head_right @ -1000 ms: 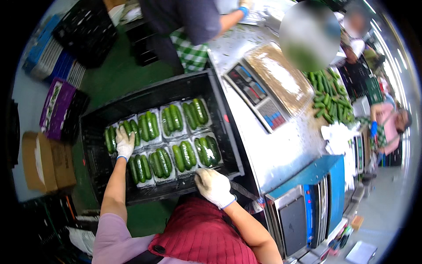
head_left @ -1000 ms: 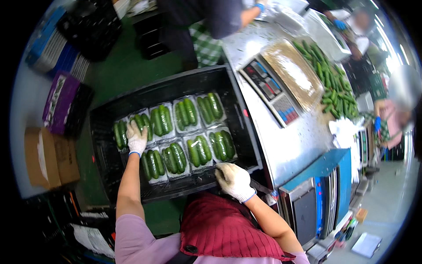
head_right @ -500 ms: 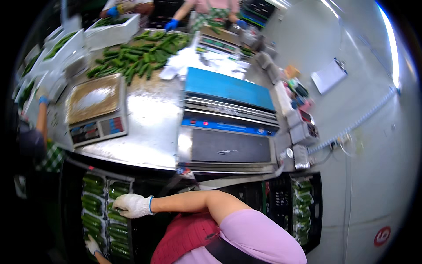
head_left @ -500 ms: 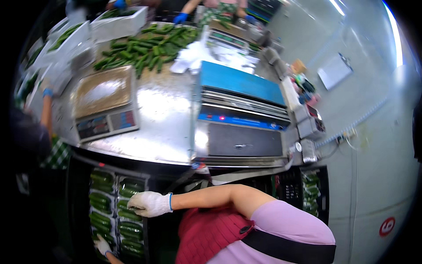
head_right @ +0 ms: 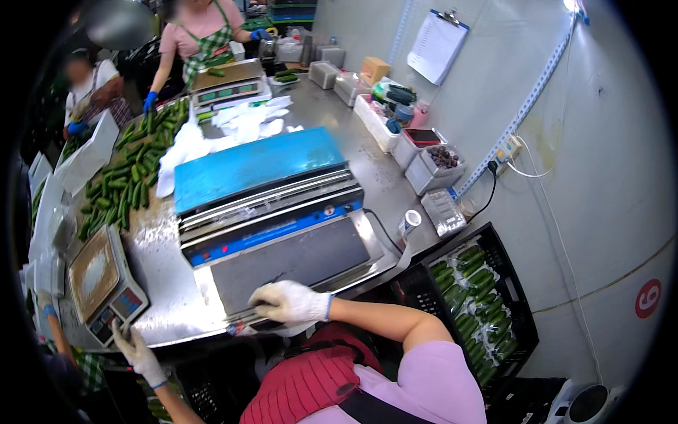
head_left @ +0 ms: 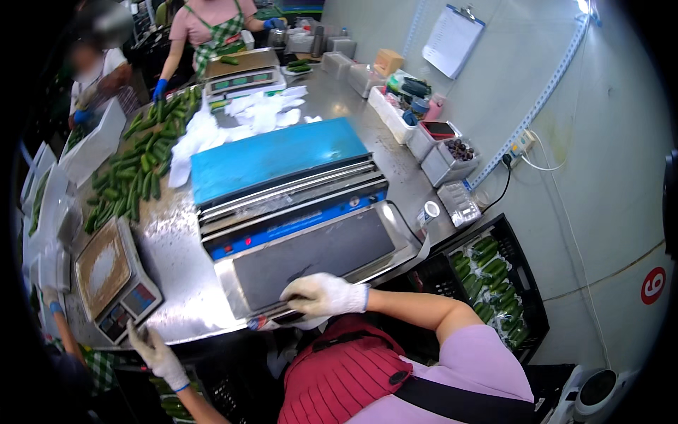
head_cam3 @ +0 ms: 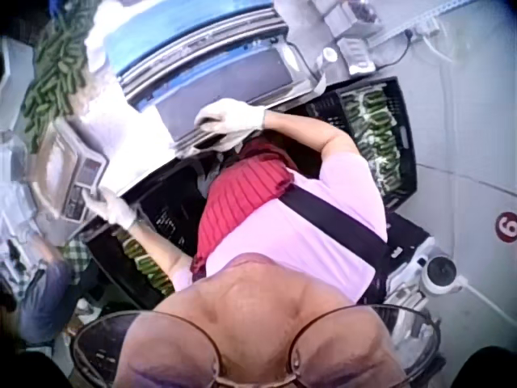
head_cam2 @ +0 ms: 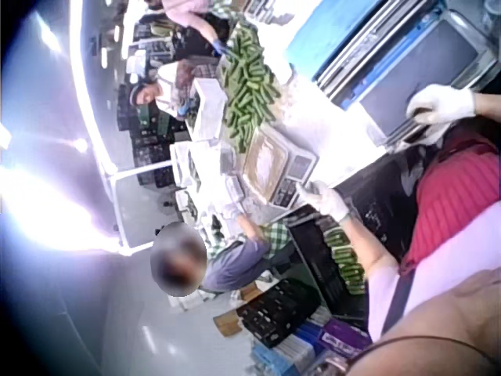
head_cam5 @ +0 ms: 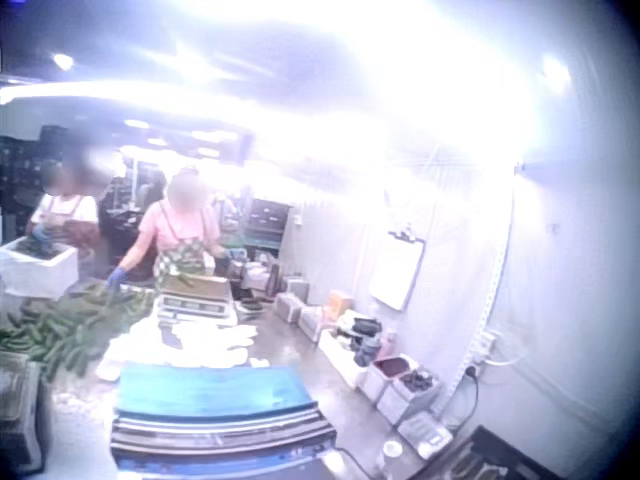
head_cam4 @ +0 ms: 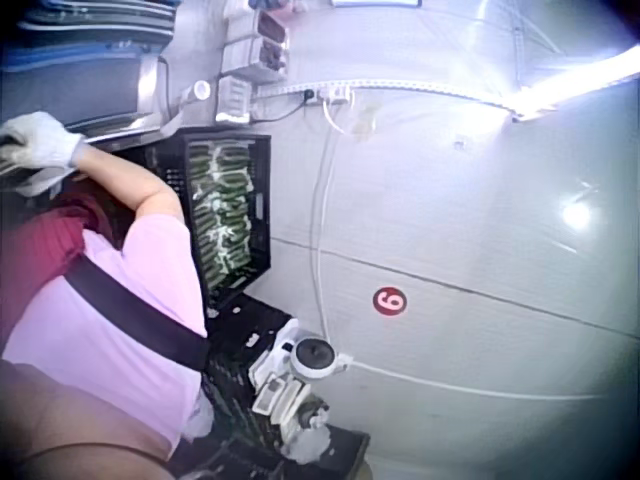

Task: The person places cucumbers onto a tray, uses a wrapping machine to seal the tray with plastic film, puts the wrapped tray into a crate, and applies labels to the wrapped packages.

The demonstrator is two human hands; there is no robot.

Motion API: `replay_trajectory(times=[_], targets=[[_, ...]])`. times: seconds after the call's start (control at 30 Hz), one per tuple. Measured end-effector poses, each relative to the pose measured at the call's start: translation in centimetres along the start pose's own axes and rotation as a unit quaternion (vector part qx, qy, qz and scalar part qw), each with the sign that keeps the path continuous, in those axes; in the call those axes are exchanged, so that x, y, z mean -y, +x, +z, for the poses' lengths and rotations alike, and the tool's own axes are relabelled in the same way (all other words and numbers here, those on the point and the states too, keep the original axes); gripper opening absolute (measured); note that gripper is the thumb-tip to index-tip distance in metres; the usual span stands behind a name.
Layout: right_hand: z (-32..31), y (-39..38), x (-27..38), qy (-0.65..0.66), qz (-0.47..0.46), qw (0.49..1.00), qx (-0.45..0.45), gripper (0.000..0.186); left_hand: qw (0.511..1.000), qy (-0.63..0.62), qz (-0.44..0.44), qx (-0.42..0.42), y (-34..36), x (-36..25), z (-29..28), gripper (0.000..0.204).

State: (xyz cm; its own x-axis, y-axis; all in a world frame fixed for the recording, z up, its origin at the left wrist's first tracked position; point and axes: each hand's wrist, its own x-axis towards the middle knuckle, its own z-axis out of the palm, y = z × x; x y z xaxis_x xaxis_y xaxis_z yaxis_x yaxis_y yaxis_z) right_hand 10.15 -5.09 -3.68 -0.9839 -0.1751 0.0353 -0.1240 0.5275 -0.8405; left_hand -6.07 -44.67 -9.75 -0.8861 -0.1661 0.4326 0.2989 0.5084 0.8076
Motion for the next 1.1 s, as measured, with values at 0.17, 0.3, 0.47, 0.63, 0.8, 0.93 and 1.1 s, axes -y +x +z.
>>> replay_trajectory(times=[0.17,0.3,0.47,0.63,0.8,0.93,1.1], targets=[[-10.4,-7.4,-5.3,-0.022,0.064,0.987,-0.144,0.026,0.982,-0.107,-0.016,0.155,-5.9,-13.0,16.1,0.048],[-14.1,-13.1,-9.8,0.035,0.137,0.979,-0.147,0.027,0.936,-0.218,-0.039,0.273,-11.8,-21.9,24.3,0.047],[-20.1,-19.8,-14.8,-0.082,0.22,0.954,-0.188,0.026,0.905,-0.138,-0.007,0.403,-16.0,-27.9,30.0,0.042],[-24.9,-26.7,-18.6,-0.096,0.326,0.881,-0.33,0.023,0.857,-0.135,0.03,0.496,-17.7,-30.8,34.1,0.038],[-26.3,-29.1,-20.2,-0.028,0.387,0.843,-0.373,0.028,0.843,-0.122,0.031,0.523,-18.4,-30.7,35.4,0.035],[-26.4,-29.5,-21.9,-0.012,0.394,0.83,-0.395,0.031,0.851,-0.106,0.002,0.515,-18.6,-30.8,35.2,0.033],[-25.5,-26.4,-26.2,-0.081,0.393,0.824,-0.4,0.054,0.869,-0.122,0.008,0.479,-18.4,-30.3,35.1,0.026]])
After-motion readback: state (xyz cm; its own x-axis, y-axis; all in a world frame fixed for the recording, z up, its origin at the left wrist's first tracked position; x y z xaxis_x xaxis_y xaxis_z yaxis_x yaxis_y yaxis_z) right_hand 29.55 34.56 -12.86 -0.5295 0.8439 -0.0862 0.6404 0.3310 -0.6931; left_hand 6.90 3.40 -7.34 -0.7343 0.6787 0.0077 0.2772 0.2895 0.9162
